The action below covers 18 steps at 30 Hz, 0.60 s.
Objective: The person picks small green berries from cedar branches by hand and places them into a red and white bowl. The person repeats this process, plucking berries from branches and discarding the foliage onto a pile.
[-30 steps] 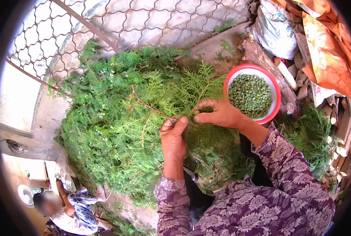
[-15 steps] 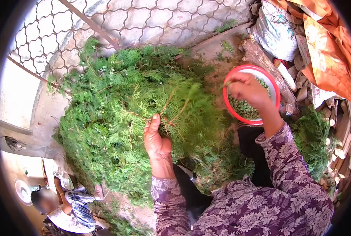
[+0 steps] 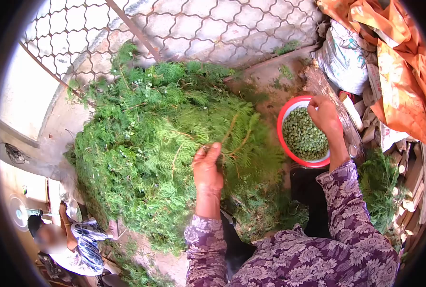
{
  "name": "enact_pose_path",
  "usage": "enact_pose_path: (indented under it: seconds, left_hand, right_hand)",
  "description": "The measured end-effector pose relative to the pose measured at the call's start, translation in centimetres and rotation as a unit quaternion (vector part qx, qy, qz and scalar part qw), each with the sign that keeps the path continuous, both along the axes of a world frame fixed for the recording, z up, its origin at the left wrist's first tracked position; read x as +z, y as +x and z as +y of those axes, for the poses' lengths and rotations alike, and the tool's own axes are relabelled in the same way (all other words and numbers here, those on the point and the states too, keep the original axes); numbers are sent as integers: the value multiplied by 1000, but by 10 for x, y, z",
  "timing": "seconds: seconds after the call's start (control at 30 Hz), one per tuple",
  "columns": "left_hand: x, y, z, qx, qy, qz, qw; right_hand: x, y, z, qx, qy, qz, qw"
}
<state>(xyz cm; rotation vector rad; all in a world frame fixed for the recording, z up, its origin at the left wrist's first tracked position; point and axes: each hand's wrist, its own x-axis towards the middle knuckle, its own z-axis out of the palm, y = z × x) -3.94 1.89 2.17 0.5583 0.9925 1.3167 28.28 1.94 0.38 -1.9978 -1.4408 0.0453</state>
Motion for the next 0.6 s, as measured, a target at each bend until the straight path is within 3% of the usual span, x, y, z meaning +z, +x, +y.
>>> enact_pose_path:
  seconds: [0.1,0.3,0.37,0.5,0.6]
  left_hand:
    - [-9,9,-4,-64,83,83,991]
    - [-16,17,-14,-129,119,201,964]
    - [-23,17,-14,-173,131,293,931]
    - [-27,26,-19,-206,118,395,887]
    - [-20,33,-22,-245,138,432,857]
  right_hand:
    - [1,-7,0,20,-22,41,999]
    - [5,-31,-1,129,-30,197,971]
    - [-2,-45,-1,238,-54,313,918]
    - [25,-101,-19,390,-108,239,882]
    - [30,-121,-21,410,-192,239,859]
